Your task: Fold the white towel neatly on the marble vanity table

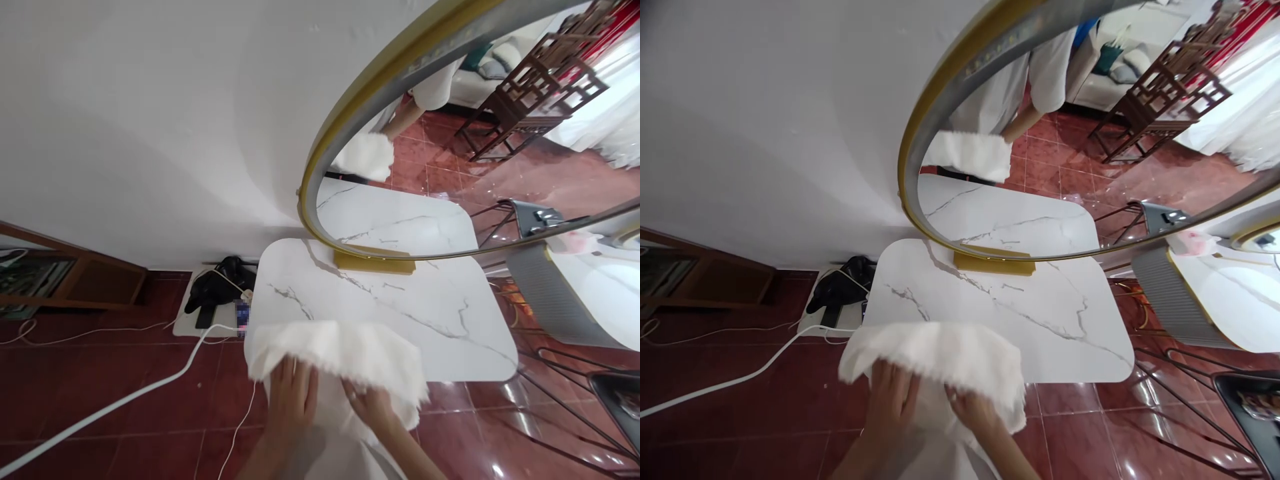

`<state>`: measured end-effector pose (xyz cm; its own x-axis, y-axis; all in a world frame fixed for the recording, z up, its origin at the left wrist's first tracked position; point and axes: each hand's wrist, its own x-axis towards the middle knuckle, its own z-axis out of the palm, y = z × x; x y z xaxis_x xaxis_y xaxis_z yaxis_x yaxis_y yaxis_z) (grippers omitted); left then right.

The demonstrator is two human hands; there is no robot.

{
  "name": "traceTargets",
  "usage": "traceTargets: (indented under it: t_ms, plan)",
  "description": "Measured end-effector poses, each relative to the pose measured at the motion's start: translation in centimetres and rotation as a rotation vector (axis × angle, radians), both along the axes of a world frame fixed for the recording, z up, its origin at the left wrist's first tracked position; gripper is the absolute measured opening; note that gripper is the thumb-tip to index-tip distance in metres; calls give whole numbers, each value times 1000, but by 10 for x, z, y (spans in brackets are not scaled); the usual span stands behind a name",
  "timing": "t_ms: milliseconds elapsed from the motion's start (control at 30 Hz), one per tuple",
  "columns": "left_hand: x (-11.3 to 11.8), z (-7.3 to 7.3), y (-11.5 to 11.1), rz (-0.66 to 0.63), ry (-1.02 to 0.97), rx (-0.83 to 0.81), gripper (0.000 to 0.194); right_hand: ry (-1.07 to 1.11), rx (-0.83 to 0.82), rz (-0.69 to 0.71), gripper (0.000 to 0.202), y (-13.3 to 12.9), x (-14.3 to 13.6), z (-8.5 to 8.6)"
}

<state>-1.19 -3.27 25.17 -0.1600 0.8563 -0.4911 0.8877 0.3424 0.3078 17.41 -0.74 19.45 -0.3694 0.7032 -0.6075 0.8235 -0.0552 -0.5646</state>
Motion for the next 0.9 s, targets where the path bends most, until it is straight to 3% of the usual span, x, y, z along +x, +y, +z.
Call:
traceTargets:
  t_ms: [133,200,267,500,733,900]
  plan:
    - [-23,-59,36,48,-49,-124,55,37,137,81,44,27,-34,-57]
    - [-38,-87,45,83,-72,-158,56,40,179,130,49,41,-52,-85]
    - [-49,-106,47,93,-46,-160,55,33,195,168,53,50,-64,-102]
    - [-73,-139,59,139,179,-144,57,-7,172,203,56,69,-102,-123]
    - [-109,-187,103,120,203,-50,61,-55,219,129,65,102,-150,-173]
    - [-121,-218,134,-124,31,-52,50,-162,152,130,61,133,-179,-196]
